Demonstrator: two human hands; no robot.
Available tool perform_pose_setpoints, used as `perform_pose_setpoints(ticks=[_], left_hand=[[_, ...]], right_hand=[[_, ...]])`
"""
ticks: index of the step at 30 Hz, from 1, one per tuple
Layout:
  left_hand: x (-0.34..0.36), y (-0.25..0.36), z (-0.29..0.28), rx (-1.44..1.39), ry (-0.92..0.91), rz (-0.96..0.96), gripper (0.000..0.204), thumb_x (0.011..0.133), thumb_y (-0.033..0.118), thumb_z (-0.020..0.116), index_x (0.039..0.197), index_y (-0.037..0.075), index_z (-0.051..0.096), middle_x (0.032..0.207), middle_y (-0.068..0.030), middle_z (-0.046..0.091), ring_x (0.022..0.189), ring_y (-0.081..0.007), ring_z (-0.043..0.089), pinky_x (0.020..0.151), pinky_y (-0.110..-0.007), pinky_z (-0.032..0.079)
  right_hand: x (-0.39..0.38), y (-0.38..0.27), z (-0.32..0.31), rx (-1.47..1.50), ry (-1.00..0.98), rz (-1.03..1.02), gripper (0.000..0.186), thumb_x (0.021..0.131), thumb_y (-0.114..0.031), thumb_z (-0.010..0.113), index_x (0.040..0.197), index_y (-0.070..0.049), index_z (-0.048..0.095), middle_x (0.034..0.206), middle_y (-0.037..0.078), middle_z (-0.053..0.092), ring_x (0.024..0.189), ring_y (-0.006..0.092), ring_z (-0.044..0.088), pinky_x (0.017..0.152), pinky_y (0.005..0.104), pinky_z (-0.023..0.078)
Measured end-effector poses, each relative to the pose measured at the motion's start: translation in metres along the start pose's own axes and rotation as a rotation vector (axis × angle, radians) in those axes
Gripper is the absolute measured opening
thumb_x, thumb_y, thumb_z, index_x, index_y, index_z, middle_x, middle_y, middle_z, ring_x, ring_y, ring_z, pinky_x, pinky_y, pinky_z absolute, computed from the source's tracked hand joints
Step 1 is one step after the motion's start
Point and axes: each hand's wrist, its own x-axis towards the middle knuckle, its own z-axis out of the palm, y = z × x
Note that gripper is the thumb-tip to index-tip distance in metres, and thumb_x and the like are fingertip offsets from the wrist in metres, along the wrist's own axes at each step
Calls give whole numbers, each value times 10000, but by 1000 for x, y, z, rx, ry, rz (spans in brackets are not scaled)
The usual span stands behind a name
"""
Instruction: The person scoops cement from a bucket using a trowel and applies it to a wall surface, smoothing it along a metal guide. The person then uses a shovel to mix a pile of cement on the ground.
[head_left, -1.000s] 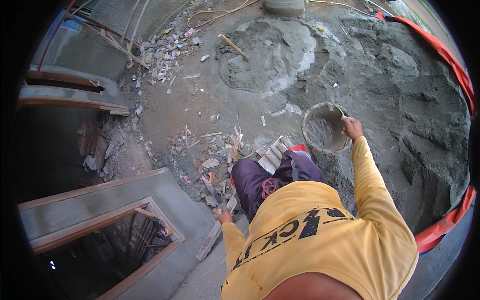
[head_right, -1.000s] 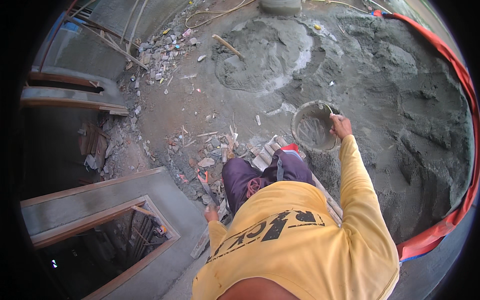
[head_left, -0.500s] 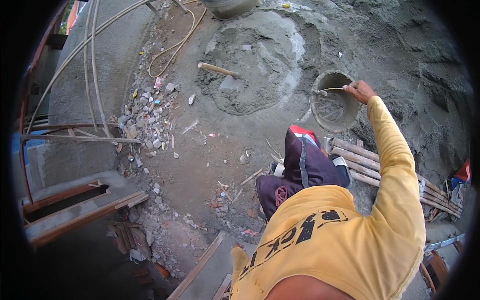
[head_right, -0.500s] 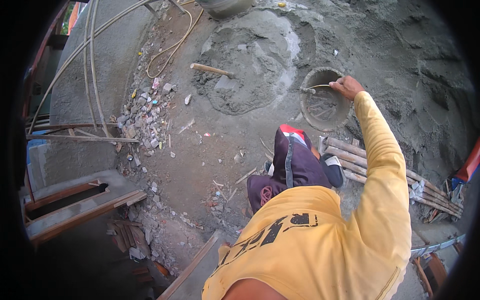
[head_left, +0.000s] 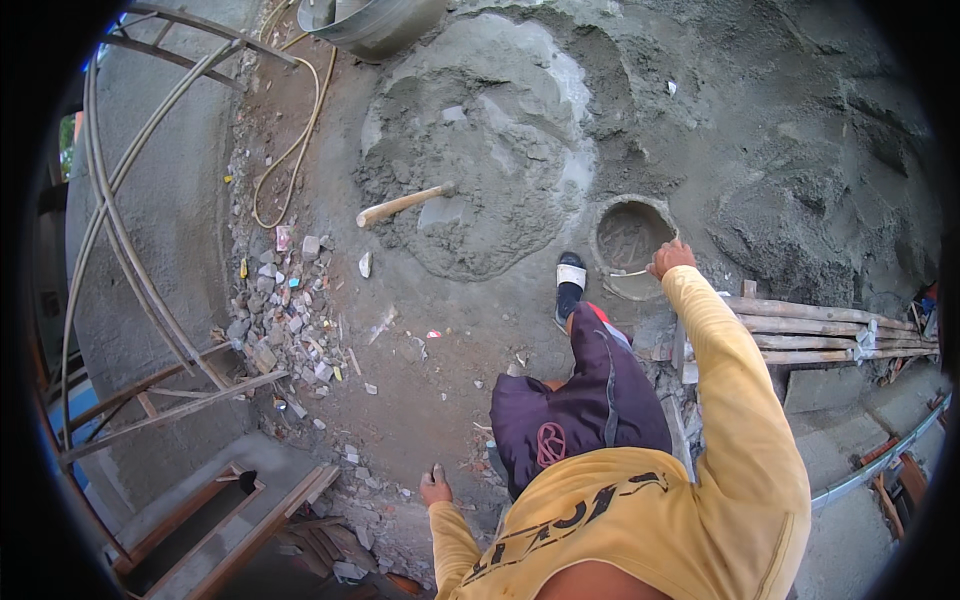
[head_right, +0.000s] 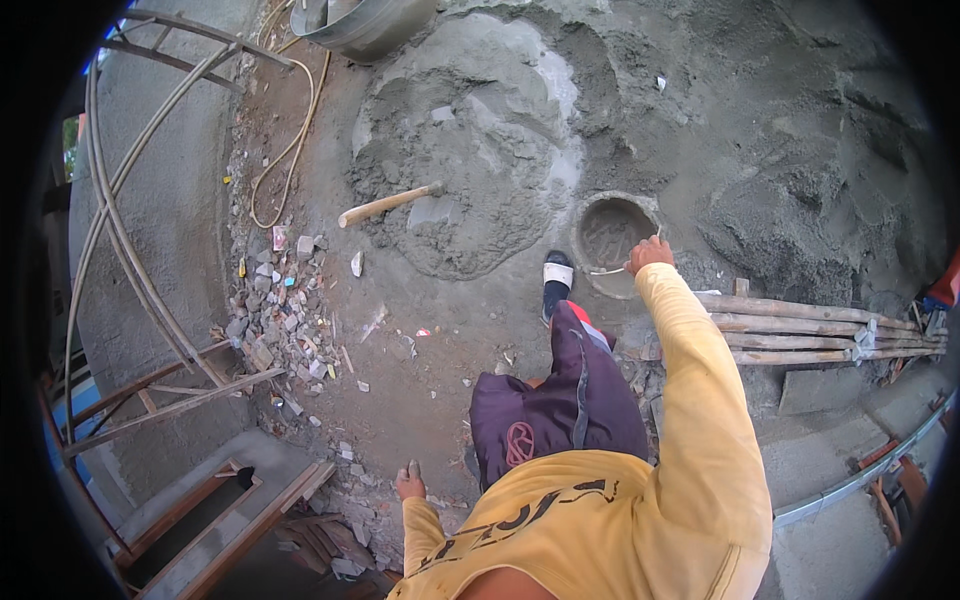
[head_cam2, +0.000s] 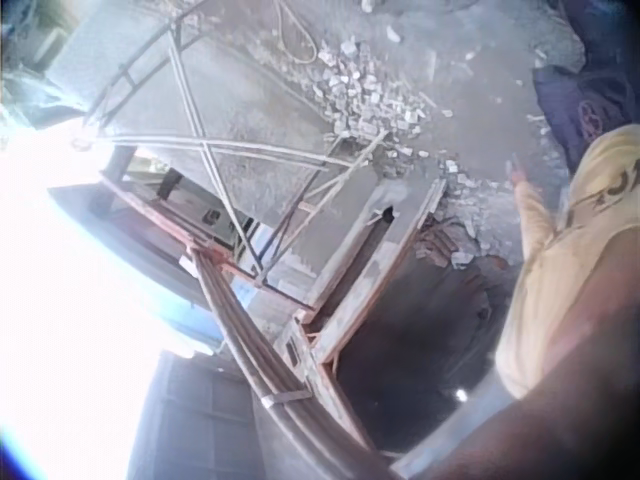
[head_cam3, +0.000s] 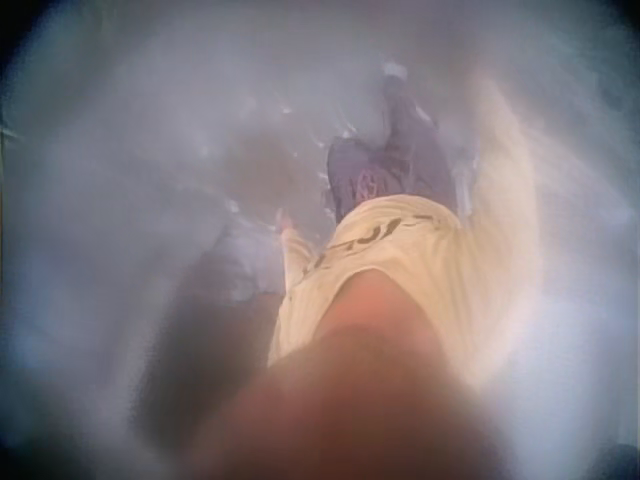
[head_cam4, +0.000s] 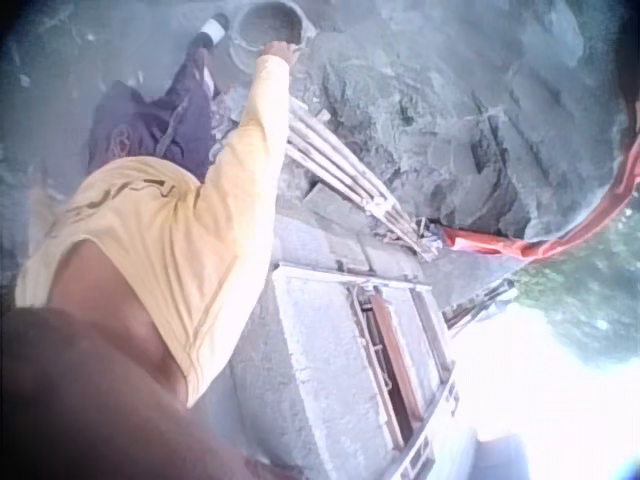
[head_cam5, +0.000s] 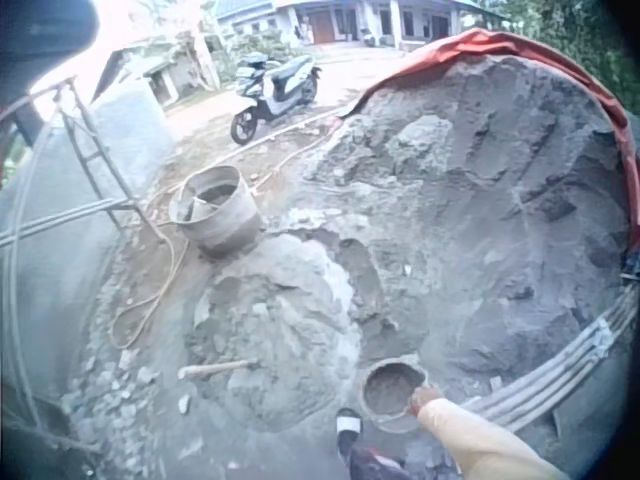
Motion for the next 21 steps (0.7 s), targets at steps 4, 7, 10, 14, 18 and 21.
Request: perform_pose_setpoints(ticks=[4, 7, 10, 14, 18, 21], left_hand=[[19, 127, 5, -314, -102, 90, 278, 843, 231, 576, 876, -38, 640, 888, -128, 638, 761, -208, 596, 681, -308, 468], [50, 169, 8, -184, -227, 245, 247, 843, 187, 576, 923, -40, 635, 975, -154, 628, 879, -237, 596, 789, -319, 455], [119, 231, -12, -347, -252, 199, 228, 842, 154, 571, 965, -30, 627, 1070, -177, 595, 1012, -262, 555, 899, -344, 401], [256, 374, -36, 28, 75, 763, 283, 833, 143, 575, 1068, -12, 579, 1195, -216, 517, 1132, -333, 482, 976, -377, 343], [392, 452, -26, 443, 155, 703, 483, 825, 352, 594, 1157, 8, 531, 1190, -225, 517, 1138, -367, 466, 959, -419, 355], [451, 450, 5, 814, -212, 394, 592, 818, 410, 586, 1228, 1, 467, 1111, -209, 569, 936, -343, 596, 802, -404, 465]], right_hand=[[50, -14, 41, -38, -22, -18, 385, 790, -473, 557, 931, -138, 683, 1055, 58, 589, 1082, 246, 469, 877, 387, 393], [81, -21, 55, -31, -52, 8, 379, 791, -460, 557, 948, -137, 679, 1074, 51, 579, 1103, 236, 449, 897, 379, 373], [95, -24, 83, -17, -154, 22, 403, 815, -438, 534, 1032, -117, 645, 1139, 67, 543, 1175, 238, 396, 932, 394, 345], [90, -29, 110, 44, -176, 79, 408, 846, -390, 504, 1078, -73, 614, 1166, 97, 523, 1200, 274, 374, 966, 443, 316], [87, -73, 79, 406, 115, 182, 418, 829, -383, 541, 1068, -46, 609, 1137, 134, 533, 1123, 302, 443, 954, 426, 333], [115, -136, 66, 711, 206, 223, 440, 827, -383, 556, 1063, -13, 600, 1083, 180, 551, 1064, 327, 486, 938, 395, 359]])
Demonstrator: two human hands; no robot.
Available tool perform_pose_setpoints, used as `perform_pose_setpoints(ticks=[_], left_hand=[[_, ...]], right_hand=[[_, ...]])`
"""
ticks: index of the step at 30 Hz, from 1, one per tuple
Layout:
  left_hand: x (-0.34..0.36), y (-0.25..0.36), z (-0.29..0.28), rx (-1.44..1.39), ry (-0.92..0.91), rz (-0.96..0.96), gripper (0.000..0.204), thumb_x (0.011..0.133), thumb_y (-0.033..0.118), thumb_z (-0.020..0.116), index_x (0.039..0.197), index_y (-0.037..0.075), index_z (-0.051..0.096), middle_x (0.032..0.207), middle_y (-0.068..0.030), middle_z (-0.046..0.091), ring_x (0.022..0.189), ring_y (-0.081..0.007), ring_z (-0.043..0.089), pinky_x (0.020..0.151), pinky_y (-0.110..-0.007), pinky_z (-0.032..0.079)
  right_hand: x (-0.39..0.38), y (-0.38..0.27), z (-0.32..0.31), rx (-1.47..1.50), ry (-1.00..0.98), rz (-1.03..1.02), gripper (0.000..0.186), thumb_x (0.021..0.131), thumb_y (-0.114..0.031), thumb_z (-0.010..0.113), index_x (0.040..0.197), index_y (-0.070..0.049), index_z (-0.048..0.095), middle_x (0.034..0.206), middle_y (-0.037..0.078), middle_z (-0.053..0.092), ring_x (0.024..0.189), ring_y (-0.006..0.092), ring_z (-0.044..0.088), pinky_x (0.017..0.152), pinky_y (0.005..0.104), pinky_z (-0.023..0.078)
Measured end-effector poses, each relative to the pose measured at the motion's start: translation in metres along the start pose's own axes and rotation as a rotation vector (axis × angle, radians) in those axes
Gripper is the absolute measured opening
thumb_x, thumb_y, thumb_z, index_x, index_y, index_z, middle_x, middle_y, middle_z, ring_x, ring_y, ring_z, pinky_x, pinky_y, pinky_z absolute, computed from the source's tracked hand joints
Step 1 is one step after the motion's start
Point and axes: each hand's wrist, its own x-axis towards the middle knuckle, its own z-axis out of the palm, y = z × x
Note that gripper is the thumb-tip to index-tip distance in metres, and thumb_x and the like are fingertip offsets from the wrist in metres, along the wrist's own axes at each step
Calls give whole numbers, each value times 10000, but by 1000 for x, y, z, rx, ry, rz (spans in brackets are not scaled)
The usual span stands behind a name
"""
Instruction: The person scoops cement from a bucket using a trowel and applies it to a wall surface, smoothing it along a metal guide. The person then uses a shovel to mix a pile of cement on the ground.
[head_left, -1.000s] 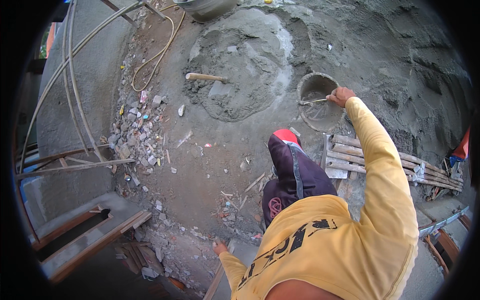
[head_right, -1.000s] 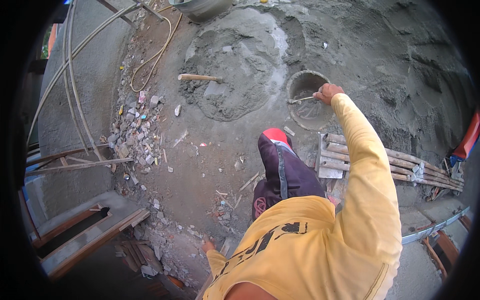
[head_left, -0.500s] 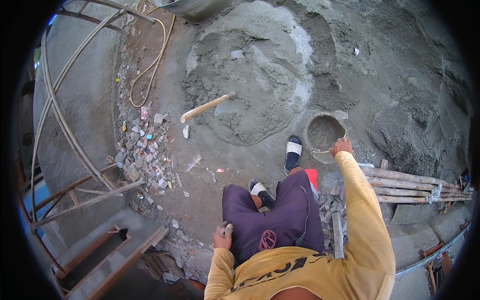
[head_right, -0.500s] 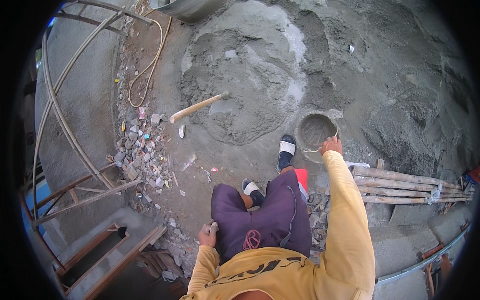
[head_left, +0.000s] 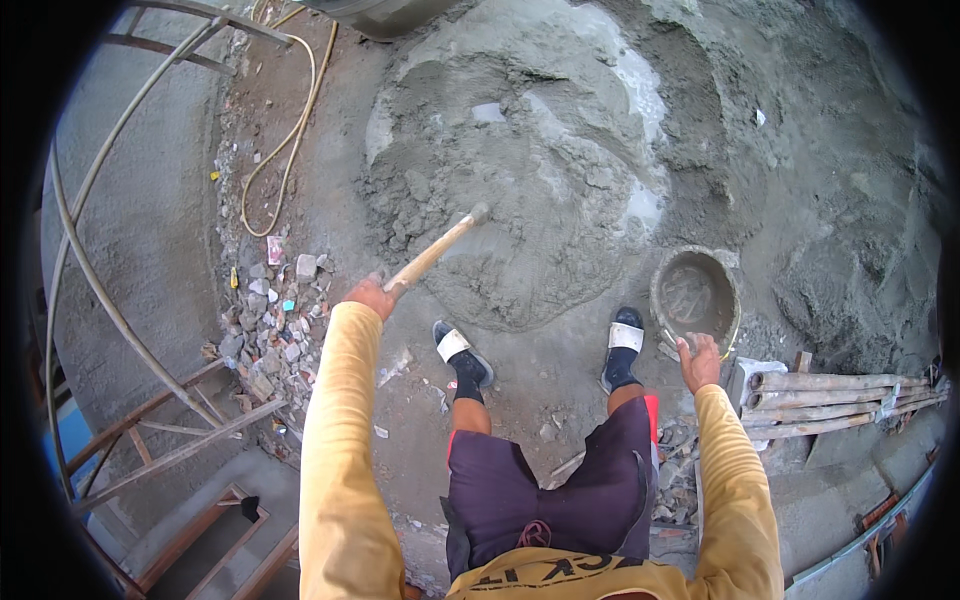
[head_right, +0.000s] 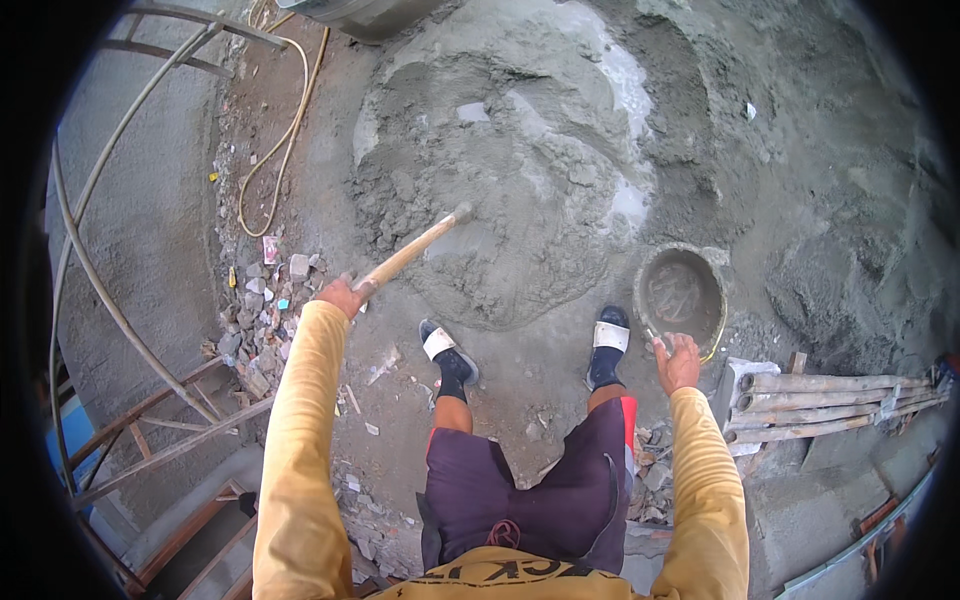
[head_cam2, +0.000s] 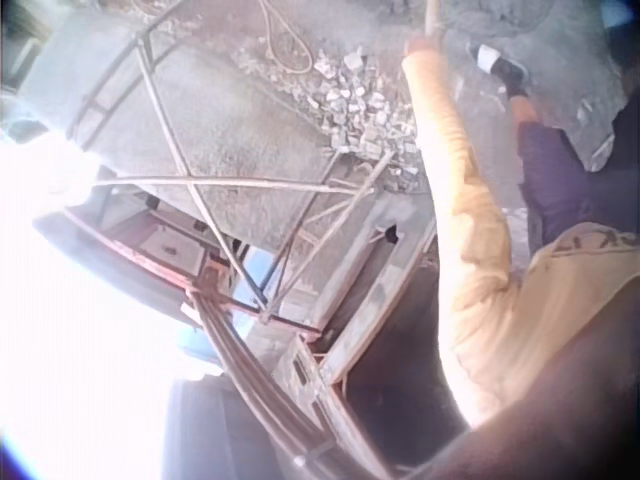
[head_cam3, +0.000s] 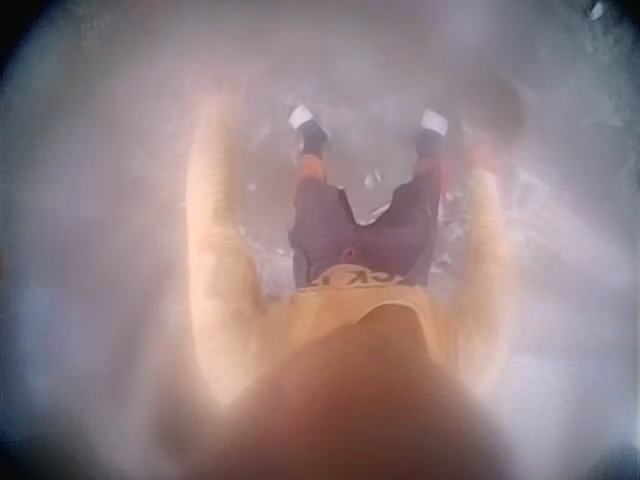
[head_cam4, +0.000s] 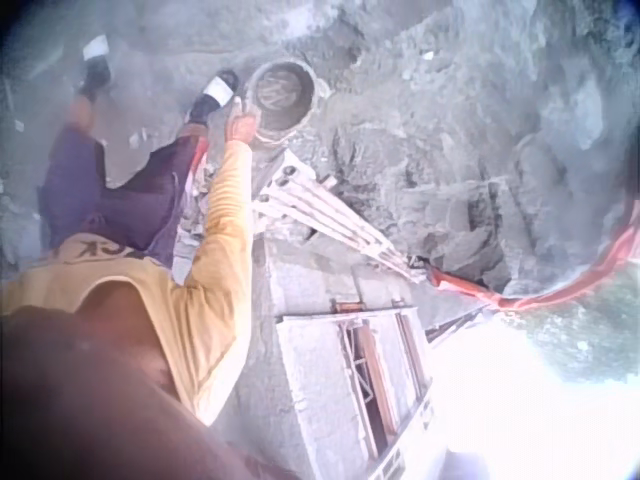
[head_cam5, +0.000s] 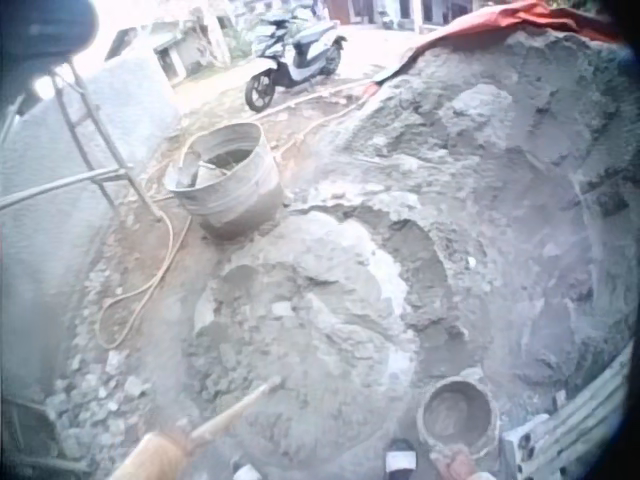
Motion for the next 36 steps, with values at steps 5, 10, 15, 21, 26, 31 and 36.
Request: perform_pose_setpoints(ticks=[5, 10, 15, 21, 26, 31, 36], left_hand=[[-35, -22, 101, -845, -323, 157, 605, 803, 319, 619, 1201, -84, 406, 918, -205, 607, 615, -278, 626, 581, -344, 507], [-145, -20, 223, -950, -394, -85, 499, 718, 295, 666, 1045, -17, 454, 937, -289, 587, 947, -432, 556, 786, -446, 449], [-149, -20, 274, -1028, -513, -82, 536, 699, 252, 675, 1113, -17, 464, 909, -279, 599, 888, -420, 583, 760, -431, 463], [78, 9, 251, -1361, -504, 91, 464, 698, 272, 676, 1018, -22, 515, 857, -203, 606, 814, -292, 591, 736, -373, 456], [163, 25, 199, -1536, -501, 114, 407, 700, 246, 671, 921, -64, 526, 727, -172, 585, 660, -232, 573, 639, -338, 462], [56, 8, 272, -1600, -548, -144, 357, 714, 193, 673, 913, -63, 523, 741, -153, 600, 671, -217, 574, 640, -339, 460], [-77, 17, 320, -1516, -635, -219, 429, 703, 250, 693, 942, -53, 509, 800, -221, 612, 751, -321, 608, 689, -383, 467]], right_hand=[[10, -150, 126, 503, -321, 164, 604, 831, -461, 543, 1155, 48, 526, 1125, 220, 567, 1037, 310, 558, 900, 356, 416], [19, -308, 260, 1255, -661, 600, 627, 750, -390, 684, 1190, -22, 433, 888, 115, 583, 710, 196, 590, 613, 337, 503], [31, -330, 275, 862, -450, 553, 313, 735, -112, 604, 975, -24, 424, 703, 70, 516, 439, 140, 492, 398, 279, 422], [202, -447, 250, 843, -78, 18, 334, 759, -116, 583, 1001, 1, 386, 710, 58, 485, 486, 125, 502, 414, 279, 448], [314, -491, 269, 633, -80, -79, 417, 737, -135, 586, 1007, 135, 418, 677, 152, 566, 501, 204, 573, 476, 331, 482], [204, -455, 311, 400, -279, 125, 466, 763, -192, 580, 1072, 113, 409, 859, 250, 594, 683, 308, 636, 639, 379, 513], [112, -355, 313, 187, -244, 128, 499, 755, -214, 593, 1097, 93, 400, 837, 249, 599, 668, 323, 631, 636, 380, 506]])
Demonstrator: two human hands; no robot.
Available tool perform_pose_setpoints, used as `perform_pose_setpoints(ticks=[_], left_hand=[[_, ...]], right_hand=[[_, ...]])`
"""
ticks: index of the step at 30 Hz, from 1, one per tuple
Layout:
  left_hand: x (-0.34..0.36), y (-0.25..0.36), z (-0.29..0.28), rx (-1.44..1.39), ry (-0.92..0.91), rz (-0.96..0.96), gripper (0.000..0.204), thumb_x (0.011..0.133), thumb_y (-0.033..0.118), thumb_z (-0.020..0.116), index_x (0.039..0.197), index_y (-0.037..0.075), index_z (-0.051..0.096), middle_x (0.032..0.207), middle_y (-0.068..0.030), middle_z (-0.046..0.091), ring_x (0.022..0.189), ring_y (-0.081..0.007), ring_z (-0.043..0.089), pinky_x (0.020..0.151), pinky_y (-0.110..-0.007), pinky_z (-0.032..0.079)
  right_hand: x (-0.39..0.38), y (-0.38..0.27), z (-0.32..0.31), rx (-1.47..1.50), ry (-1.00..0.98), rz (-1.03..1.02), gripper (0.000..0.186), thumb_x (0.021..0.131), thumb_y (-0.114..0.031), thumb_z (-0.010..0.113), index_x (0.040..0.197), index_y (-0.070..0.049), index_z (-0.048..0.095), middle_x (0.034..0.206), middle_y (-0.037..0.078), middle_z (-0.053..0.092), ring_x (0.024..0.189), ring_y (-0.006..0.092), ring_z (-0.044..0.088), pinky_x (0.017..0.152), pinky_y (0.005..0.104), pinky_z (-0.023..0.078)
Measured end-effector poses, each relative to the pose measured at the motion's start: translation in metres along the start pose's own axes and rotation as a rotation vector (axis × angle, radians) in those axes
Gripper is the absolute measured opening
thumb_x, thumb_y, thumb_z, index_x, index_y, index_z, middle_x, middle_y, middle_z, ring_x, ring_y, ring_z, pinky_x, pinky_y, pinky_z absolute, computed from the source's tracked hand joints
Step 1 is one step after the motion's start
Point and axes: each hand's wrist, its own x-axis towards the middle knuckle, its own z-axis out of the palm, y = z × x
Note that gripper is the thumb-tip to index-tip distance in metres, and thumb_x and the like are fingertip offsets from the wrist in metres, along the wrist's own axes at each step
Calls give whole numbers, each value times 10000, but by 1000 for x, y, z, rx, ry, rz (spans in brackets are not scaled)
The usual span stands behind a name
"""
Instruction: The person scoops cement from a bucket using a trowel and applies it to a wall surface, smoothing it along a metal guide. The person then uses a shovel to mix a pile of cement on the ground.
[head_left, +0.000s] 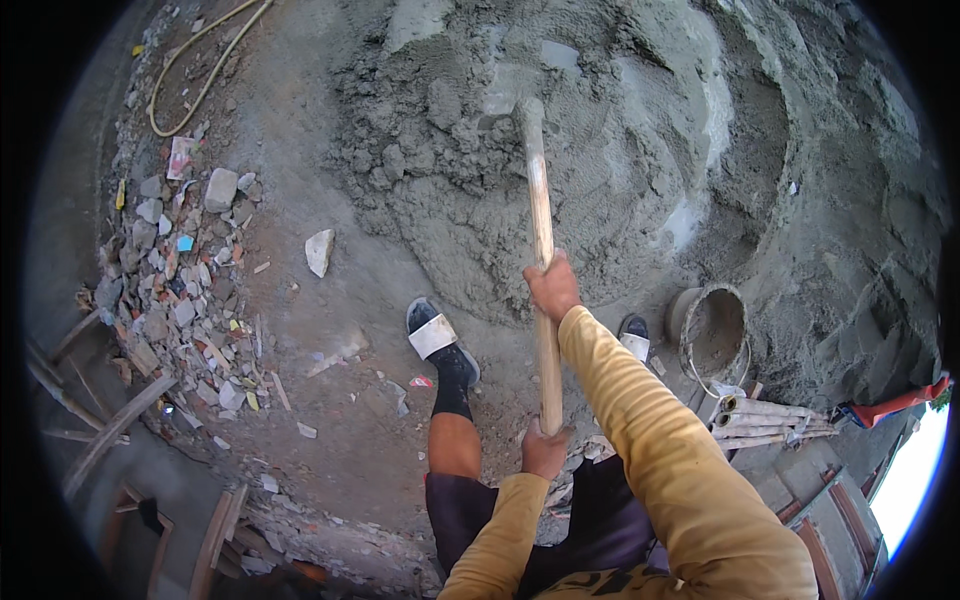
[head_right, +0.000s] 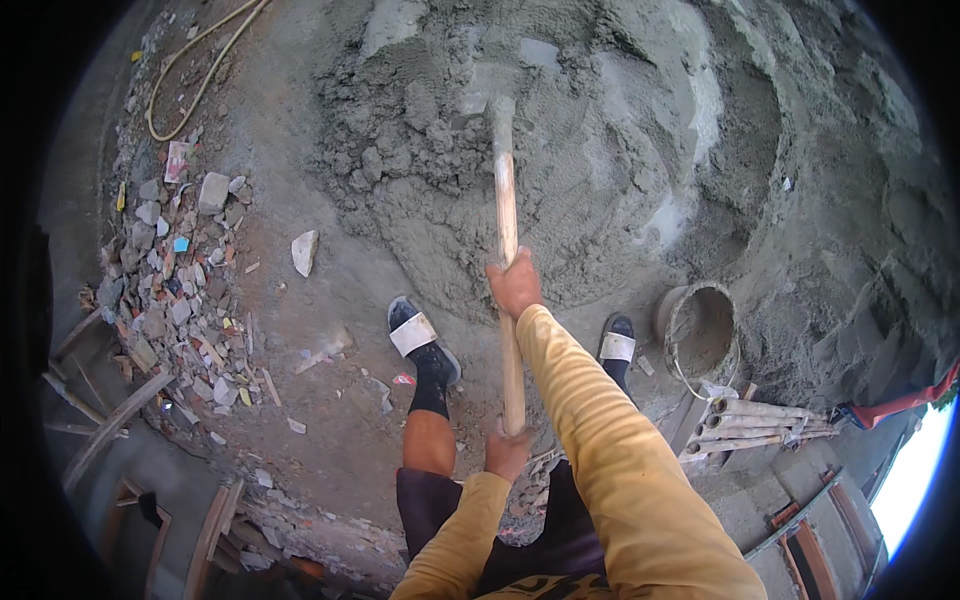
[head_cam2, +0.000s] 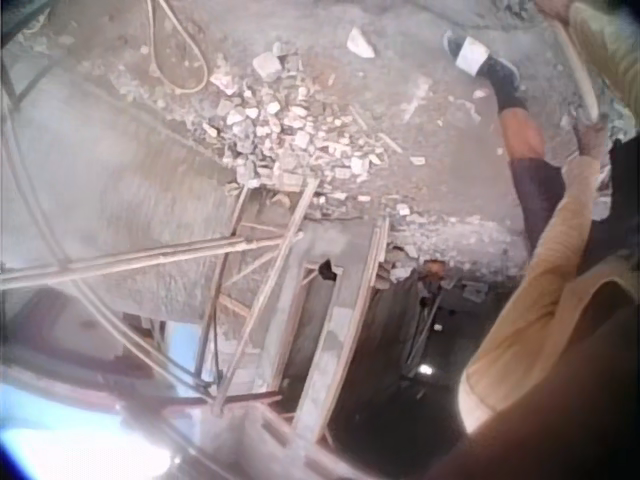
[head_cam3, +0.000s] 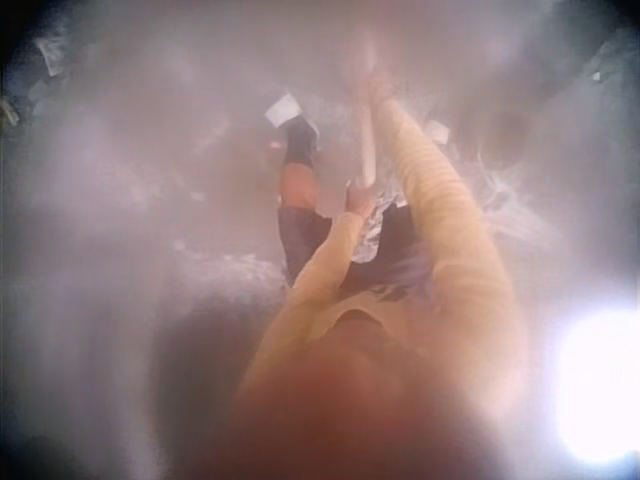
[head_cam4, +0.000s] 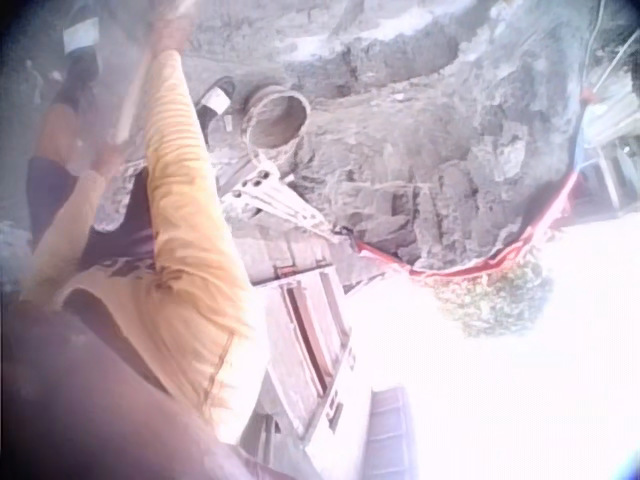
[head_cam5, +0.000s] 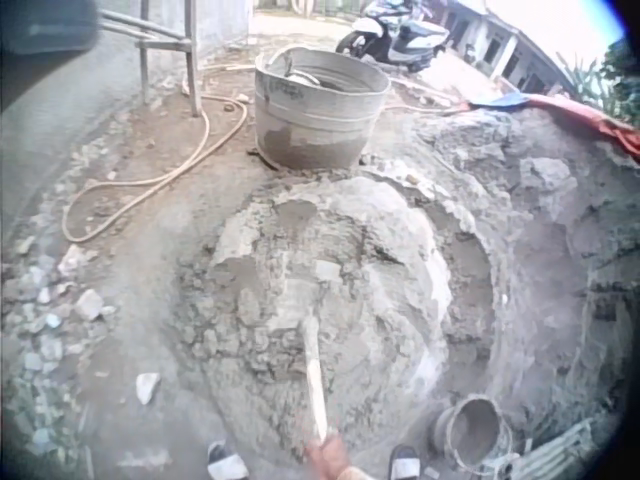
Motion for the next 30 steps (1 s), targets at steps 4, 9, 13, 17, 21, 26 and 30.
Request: perform_pose_setpoints(ticks=[4, 9, 13, 17, 21, 26, 30], left_hand=[[-77, -80, 32, 299, 67, 99, 423, 700, 250, 704, 981, 2, 506, 787, -190, 624, 694, -292, 632, 635, -391, 492], [-52, -65, 10, 421, -59, 28, 466, 674, 288, 705, 1009, 23, 520, 849, -238, 626, 859, -385, 613, 733, -419, 483], [74, 117, 10, 406, -122, 304, 494, 702, 322, 686, 1012, -22, 512, 894, -265, 612, 852, -397, 607, 740, -424, 474], [112, 204, 32, 154, -366, 289, 463, 742, 267, 654, 999, -74, 476, 732, -146, 580, 566, -199, 563, 516, -313, 462], [105, 96, 11, 325, -221, 211, 528, 742, 267, 663, 1059, -106, 465, 751, -156, 590, 587, -207, 576, 535, -320, 473], [15, -4, -10, 422, -156, 72, 481, 714, 313, 673, 1024, -18, 512, 912, -282, 603, 898, -420, 581, 772, -439, 459], [-71, -90, -1, 453, -163, -12, 528, 693, 320, 672, 1109, 52, 485, 895, -257, 616, 883, -426, 585, 768, -466, 467]], right_hand=[[-104, 78, -31, 307, -161, 110, 373, 762, -163, 578, 1047, 13, 414, 695, 117, 545, 509, 187, 562, 468, 323, 458], [-102, 54, -70, 495, -44, 121, 294, 758, -125, 554, 983, 0, 410, 686, 59, 501, 473, 143, 523, 432, 285, 439], [48, -52, -112, 564, 184, -136, 265, 755, -130, 563, 911, 18, 408, 652, 73, 505, 444, 143, 513, 404, 289, 434], [151, -97, -150, 194, 219, -89, 308, 749, -171, 584, 866, 110, 535, 626, 154, 585, 506, 230, 591, 511, 353, 483], [98, -19, -84, 276, 268, 117, 373, 766, -154, 585, 985, 112, 442, 726, 199, 597, 495, 238, 596, 466, 332, 485], [-13, 71, -41, 277, 146, 179, 353, 767, -189, 569, 980, 46, 415, 748, 184, 578, 555, 227, 608, 494, 347, 492], [-131, 107, -49, 459, -16, 156, 279, 778, -129, 554, 971, -1, 399, 665, 66, 500, 474, 156, 527, 440, 283, 451]])
